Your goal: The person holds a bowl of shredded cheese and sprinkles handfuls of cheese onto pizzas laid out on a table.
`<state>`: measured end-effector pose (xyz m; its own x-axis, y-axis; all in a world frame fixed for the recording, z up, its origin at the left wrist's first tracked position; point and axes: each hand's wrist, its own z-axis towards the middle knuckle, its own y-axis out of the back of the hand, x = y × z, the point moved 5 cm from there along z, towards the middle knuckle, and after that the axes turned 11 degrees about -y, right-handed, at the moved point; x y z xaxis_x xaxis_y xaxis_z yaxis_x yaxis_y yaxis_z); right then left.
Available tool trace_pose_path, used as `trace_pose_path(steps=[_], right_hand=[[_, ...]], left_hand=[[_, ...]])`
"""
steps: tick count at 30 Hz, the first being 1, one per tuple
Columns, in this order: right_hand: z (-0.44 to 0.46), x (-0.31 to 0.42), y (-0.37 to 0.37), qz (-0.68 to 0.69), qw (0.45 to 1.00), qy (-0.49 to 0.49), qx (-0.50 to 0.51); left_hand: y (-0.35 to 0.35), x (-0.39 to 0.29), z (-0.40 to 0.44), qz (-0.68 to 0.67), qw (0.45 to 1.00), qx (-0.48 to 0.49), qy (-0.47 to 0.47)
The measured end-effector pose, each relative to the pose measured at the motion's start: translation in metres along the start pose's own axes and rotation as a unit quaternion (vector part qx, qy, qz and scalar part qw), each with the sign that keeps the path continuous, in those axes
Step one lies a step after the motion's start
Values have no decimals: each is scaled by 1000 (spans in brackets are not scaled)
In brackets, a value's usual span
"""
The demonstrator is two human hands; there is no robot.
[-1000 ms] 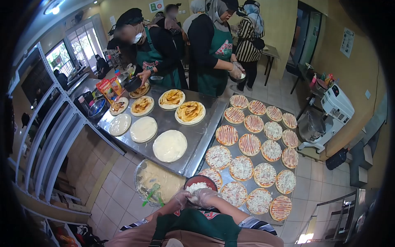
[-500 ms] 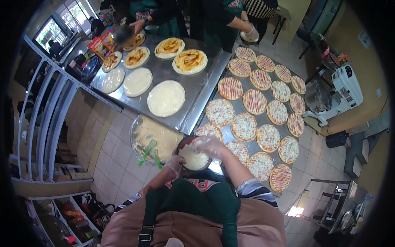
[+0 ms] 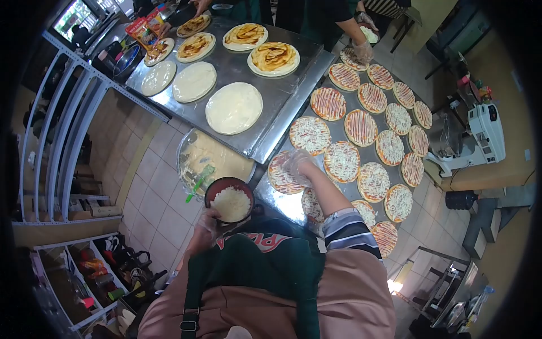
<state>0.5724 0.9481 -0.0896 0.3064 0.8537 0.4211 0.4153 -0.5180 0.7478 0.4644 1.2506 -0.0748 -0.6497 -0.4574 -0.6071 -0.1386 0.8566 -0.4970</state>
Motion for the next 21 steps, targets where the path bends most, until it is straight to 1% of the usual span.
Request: trace_pose_path(steps=[1,2,3,4,5,6,7,8,9,10,11,12,13,15,16,17,19,20,21], right_hand=[[12,-4,-13,21,999,-3,27],[16,2,-16,42,998,-5,54],[18,5,-16,40,998,-2,56],[10,22,-6,-42,998,8,52],[7,32,0,-124,991,18,47],[11,33,1,-125,991,22,48],[14,34,3,-96,993,50,43],[19,33,4,-65,994,78,38],[25,31,4,-66,994,80,39],[28,32,10,-70,995,71,18],[30,34,15,-73,995,61,-4],[30,29,19,-55,998,30,18],[36,26,18,-56,998,32,18],[48,14,13,-116,991,64,-19],[45,12,17,-87,995,48,2],[39,15,23,-88,995,48,2],[31,11,33,-93,995,-19,-10],[31,7,32,-93,995,-20,-11],[34,0,31,-91,995,-24,-34]], left_hand=[[9,2,0,-16,998,-53,25],[21,8,2,-18,998,-56,23],[39,16,6,-10,998,-54,-9],[49,19,7,-2,998,-52,-41],[41,12,1,-4,997,-55,-44],[31,7,-7,-42,997,-62,-24],[20,2,-15,-81,994,-67,-3],[15,-1,-19,-82,994,-69,-5],[10,-5,-22,-38,997,-62,-20],[8,-8,-23,6,998,-55,-35],[12,-6,-23,5,998,-56,-36],[18,-2,-22,-43,997,-49,-40],[20,-1,-21,-91,994,-42,-44],[14,-6,-25,-92,994,-40,-43],[12,-8,-26,-92,994,-38,-40],[13,-8,-26,-92,994,-38,-40],[19,-9,-25,-47,996,-51,-53],[43,4,-16,-48,996,-49,-52],[78,18,0,178,973,13,-148]])
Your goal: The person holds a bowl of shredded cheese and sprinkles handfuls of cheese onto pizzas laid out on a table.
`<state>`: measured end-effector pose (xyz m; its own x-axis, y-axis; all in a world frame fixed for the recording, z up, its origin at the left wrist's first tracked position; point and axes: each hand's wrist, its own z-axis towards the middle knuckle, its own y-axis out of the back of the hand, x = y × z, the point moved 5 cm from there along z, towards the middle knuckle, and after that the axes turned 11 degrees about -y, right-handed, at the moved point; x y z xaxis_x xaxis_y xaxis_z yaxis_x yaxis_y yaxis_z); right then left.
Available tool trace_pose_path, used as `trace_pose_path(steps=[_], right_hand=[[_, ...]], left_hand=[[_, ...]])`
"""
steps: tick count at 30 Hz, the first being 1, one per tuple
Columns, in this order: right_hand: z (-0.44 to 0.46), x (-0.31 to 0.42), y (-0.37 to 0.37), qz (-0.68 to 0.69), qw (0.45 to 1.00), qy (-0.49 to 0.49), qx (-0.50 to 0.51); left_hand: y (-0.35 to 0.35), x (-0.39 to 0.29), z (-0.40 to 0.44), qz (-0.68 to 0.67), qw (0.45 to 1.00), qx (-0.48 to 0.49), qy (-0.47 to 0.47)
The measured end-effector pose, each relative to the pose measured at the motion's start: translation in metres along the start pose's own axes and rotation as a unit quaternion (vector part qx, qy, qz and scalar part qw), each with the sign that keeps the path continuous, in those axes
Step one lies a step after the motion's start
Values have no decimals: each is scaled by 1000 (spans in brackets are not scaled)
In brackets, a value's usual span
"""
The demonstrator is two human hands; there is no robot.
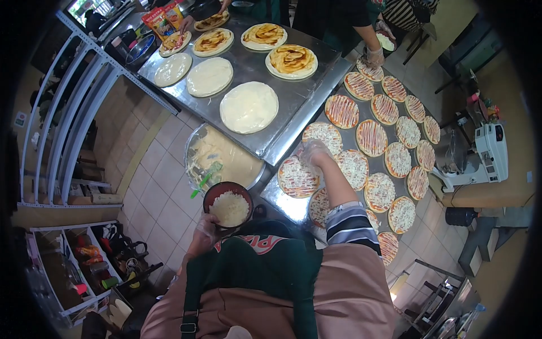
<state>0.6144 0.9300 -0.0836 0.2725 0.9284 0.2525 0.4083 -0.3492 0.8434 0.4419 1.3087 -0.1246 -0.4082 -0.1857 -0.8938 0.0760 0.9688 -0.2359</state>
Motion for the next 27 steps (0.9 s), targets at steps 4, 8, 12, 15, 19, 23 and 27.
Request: trace_pose_path(steps=[4,8,12,15,19,23,27], right_hand=[[-12,-13,8,-44,998,-18,-49],[-22,-42,-10,-91,993,-33,-69],[-42,-58,-24,-74,989,-103,-78],[-74,-46,-19,143,976,-161,-38],[-84,-38,-27,93,978,-174,-71],[-81,-38,-41,-37,986,-159,-42],[-107,-35,-37,96,969,-223,-35]], left_hand=[[13,15,5,101,993,39,-41],[-3,-2,4,-127,987,-39,92],[-42,-50,4,-230,957,-68,164],[-58,-67,8,-211,961,-48,171],[-67,-80,10,-181,967,-24,180],[-66,-85,13,-155,970,-4,185],[-61,-75,23,-166,964,48,204]])
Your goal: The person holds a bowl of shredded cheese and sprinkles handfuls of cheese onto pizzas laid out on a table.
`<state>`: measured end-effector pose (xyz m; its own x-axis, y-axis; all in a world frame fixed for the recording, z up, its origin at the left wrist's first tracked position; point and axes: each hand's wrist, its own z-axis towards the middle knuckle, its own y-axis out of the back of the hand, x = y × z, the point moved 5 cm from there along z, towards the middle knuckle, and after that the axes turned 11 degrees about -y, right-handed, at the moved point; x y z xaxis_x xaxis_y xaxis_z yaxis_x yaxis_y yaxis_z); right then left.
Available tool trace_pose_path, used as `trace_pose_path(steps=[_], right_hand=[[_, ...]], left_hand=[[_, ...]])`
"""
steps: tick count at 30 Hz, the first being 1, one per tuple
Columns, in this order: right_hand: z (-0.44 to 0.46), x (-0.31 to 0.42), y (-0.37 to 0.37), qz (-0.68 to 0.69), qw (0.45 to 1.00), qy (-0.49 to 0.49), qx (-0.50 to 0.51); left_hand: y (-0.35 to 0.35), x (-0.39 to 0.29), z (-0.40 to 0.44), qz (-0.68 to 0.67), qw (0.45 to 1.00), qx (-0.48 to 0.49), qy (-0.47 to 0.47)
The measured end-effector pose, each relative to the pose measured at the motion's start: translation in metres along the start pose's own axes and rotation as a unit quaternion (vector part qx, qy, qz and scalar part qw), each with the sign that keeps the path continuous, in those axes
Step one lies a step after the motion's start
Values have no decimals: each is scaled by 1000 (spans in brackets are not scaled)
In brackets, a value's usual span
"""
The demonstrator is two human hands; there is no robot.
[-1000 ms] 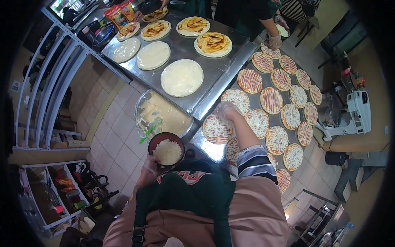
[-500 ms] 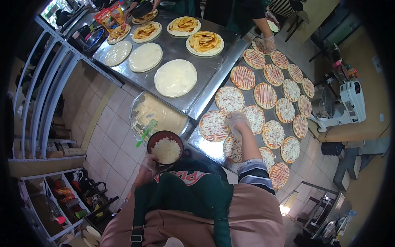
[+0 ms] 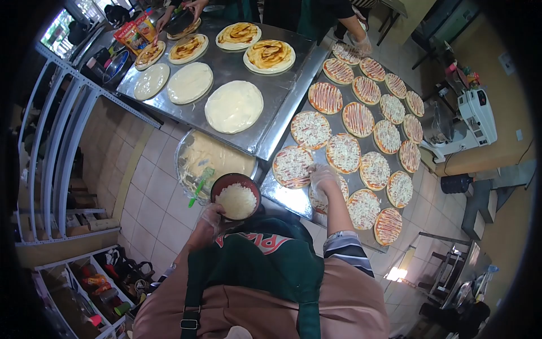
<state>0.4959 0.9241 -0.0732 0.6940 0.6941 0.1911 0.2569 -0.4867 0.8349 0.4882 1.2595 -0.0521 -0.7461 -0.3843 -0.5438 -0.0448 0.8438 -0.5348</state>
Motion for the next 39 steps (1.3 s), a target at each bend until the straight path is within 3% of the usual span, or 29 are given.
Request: trace_pose_path(steps=[4,7,8,11,13,14,15,17,19,20,22,23,25,26,27,28,29,30,31,32,33,34,35,36,38,39], right_hand=[[5,-16,-21,63,995,27,-79],[-2,-9,-21,8,998,-6,-65],[-12,0,-13,9,998,-6,-65],[-41,29,7,85,996,0,-30],[-61,60,13,122,981,131,-71],[-69,74,5,123,975,178,-46],[-78,87,-3,123,966,225,-22],[-87,103,-20,54,959,271,-67],[-82,110,-49,-102,962,246,-68],[-90,118,-48,-100,962,242,-70],[-105,126,-54,-152,964,219,24],[-110,128,-52,-150,965,215,23],[-118,130,-53,-64,967,226,97],[-118,130,-56,-30,964,245,93],[-118,125,-59,-28,966,239,92],[-123,125,-54,33,966,233,110],[-125,124,-50,94,961,227,126],[-124,123,-48,95,963,222,123],[-124,121,-47,110,963,208,131],[-123,119,-47,124,963,194,139],[-122,117,-47,126,964,190,137],[-117,109,-51,204,957,121,169],[-111,101,-56,279,938,51,199],[-103,93,-67,281,938,48,196],[-91,75,-84,591,764,4,258],[-90,67,-85,591,765,2,256]], left_hand=[[21,17,35,-8,999,32,33],[26,23,48,39,999,33,-9],[36,32,63,32,999,33,19],[35,36,69,122,992,-19,3],[41,41,72,64,997,-6,40],[10,13,56,319,925,130,-157],[-26,-3,33,533,736,251,-334],[-32,-5,33,594,716,231,-285],[-36,0,30,766,389,218,-463],[-35,2,33,765,387,222,-464],[-23,-2,48,615,657,190,-393],[-17,4,53,616,656,194,-392],[0,16,66,568,727,171,-346],[-19,7,55,569,726,176,-343],[-26,5,50,321,921,98,-196],[-32,14,44,36,999,5,-20],[-21,22,53,38,999,11,-16],[-10,27,67,269,942,153,-127],[-24,25,62,474,802,281,-229],[-26,27,66,474,801,286,-226],[-17,37,77,283,936,206,-32],[-20,47,71,67,978,104,166],[-29,44,64,69,978,107,168],[-36,37,58,94,984,74,129],[-43,34,55,118,988,45,92],[-44,34,56,137,986,29,86]])
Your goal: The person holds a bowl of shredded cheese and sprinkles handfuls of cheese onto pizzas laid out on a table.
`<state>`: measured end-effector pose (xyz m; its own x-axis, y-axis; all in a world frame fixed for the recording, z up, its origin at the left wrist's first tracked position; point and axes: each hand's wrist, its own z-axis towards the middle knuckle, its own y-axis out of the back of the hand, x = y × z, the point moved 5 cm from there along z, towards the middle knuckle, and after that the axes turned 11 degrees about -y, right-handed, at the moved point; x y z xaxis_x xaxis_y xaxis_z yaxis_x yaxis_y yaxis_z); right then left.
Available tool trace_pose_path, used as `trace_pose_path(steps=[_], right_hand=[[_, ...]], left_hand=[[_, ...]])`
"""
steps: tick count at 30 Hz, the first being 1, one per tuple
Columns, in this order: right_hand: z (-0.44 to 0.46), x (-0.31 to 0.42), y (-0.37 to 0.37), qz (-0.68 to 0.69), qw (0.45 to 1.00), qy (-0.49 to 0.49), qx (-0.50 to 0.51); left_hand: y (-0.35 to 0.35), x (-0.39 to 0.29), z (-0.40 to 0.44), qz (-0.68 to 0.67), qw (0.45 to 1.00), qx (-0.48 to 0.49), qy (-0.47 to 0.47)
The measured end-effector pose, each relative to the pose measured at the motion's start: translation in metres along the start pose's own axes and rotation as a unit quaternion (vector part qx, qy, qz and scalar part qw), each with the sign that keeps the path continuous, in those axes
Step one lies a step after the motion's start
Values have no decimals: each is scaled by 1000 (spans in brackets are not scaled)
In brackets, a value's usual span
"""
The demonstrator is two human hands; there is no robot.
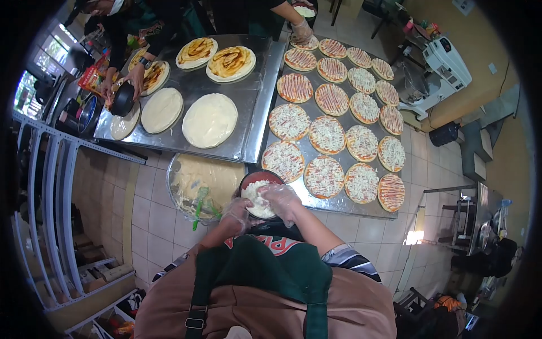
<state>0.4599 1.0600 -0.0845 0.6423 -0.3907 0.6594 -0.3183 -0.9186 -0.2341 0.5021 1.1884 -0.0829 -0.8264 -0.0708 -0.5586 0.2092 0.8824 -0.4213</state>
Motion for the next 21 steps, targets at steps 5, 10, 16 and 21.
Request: trace_pose_path(steps=[5,10,16,21], right_hand=[[-14,14,27,236,971,8,25],[-1,20,69,274,959,17,-67],[36,22,91,80,980,18,-179],[75,16,105,-458,836,211,-217]], left_hand=[[-8,-4,2,7,1000,5,12],[1,-10,-1,-9,999,-44,8],[16,-12,-3,-24,999,-36,-5],[36,-17,-8,-55,998,-27,-3]])
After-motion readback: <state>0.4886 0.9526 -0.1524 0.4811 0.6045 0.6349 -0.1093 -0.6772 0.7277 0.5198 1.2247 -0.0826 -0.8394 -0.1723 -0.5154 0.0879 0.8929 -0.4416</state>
